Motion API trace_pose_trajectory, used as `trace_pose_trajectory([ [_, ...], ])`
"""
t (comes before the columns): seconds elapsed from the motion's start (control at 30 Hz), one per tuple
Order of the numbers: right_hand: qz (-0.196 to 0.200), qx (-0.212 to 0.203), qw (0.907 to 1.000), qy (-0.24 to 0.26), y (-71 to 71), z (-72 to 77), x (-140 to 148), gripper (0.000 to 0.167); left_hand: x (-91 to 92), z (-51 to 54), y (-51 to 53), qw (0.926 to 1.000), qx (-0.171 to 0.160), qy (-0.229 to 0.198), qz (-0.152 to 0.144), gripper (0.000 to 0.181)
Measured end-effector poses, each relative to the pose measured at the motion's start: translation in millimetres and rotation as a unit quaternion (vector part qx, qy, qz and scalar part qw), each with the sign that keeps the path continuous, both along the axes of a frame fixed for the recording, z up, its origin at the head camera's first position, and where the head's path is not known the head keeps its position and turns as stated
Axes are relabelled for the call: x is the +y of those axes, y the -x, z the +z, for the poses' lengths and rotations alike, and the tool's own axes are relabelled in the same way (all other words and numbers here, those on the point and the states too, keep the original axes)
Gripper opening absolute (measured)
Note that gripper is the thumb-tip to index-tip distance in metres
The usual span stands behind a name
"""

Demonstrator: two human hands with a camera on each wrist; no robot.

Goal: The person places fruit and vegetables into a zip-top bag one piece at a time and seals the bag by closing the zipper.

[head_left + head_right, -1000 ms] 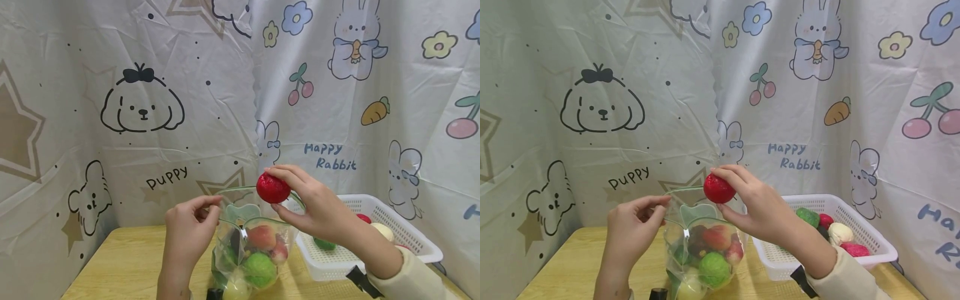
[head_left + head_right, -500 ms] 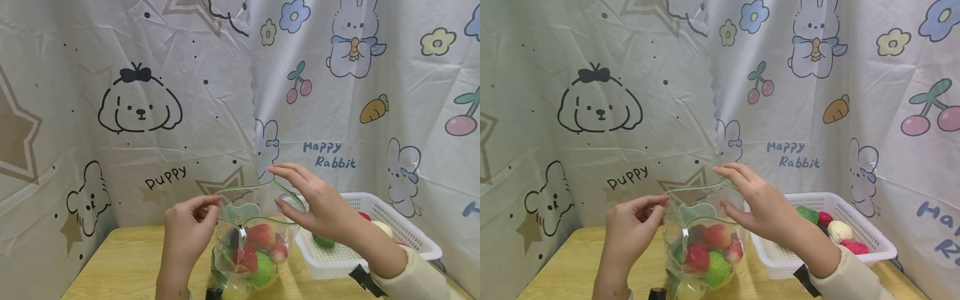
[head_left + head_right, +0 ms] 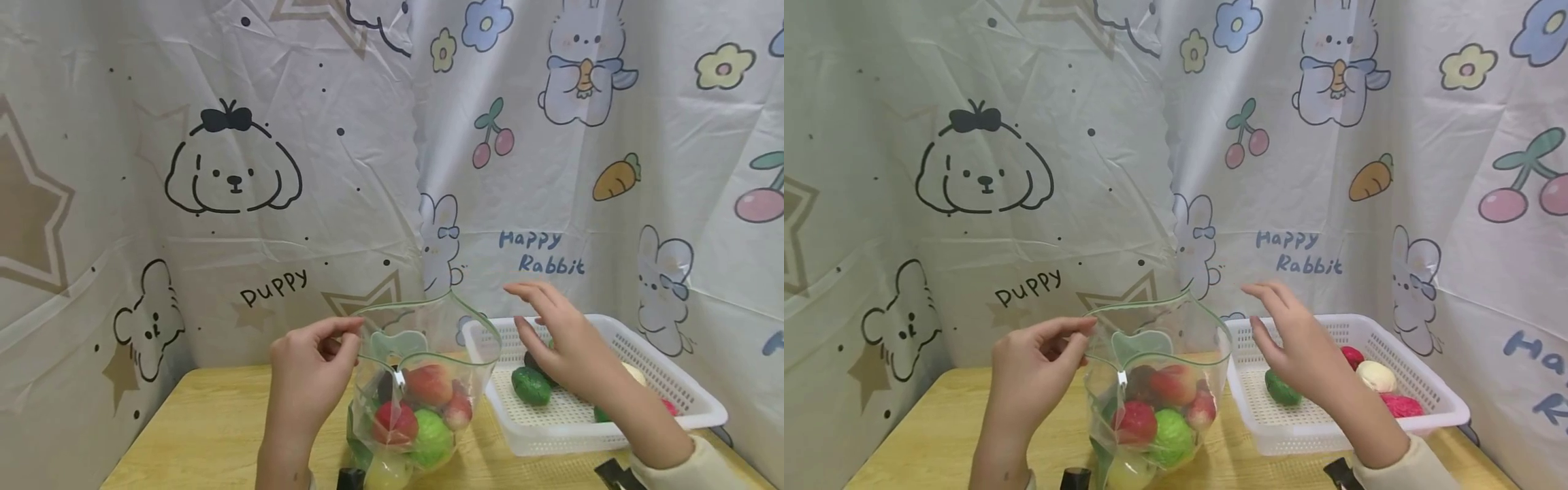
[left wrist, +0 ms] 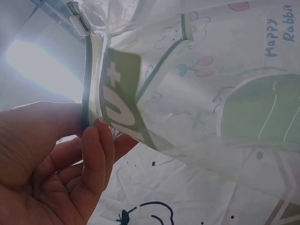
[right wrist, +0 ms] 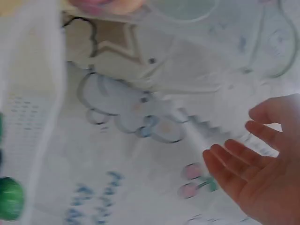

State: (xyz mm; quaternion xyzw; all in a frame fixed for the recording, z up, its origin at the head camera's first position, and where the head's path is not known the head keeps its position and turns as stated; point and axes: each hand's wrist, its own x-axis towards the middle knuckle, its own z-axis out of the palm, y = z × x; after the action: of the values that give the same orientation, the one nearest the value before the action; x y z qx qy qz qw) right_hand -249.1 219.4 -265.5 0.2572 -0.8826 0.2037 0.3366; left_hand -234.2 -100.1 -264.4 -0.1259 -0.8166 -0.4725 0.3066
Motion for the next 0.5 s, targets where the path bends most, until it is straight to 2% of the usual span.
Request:
trace_pose_trajectory([
  [0.17, -0.039, -0.097, 0.9945, -0.012, 23.8, -55.3, 33, 0.044, -0.9, 0.8, 0.1, 1.0000, -0.005, -0.003, -0.005, 0.022],
  [0.3, -0.061, -0.168, 0.9831, -0.039, 43.8, -95.7, 52, 0.049, -2.2, 1.2, 0.2, 1.0000, -0.005, -0.002, -0.004, 0.022],
  [0.4, -0.067, -0.214, 0.9734, -0.050, 55.1, -116.7, 64, 0.053, -2.1, 1.1, 0.4, 0.9999, -0.007, -0.004, -0.007, 0.022],
  [0.5, -0.063, -0.246, 0.9659, -0.049, 61.8, -130.2, 72, 0.053, -1.3, 0.6, 0.7, 0.9998, -0.009, -0.007, -0.014, 0.022],
])
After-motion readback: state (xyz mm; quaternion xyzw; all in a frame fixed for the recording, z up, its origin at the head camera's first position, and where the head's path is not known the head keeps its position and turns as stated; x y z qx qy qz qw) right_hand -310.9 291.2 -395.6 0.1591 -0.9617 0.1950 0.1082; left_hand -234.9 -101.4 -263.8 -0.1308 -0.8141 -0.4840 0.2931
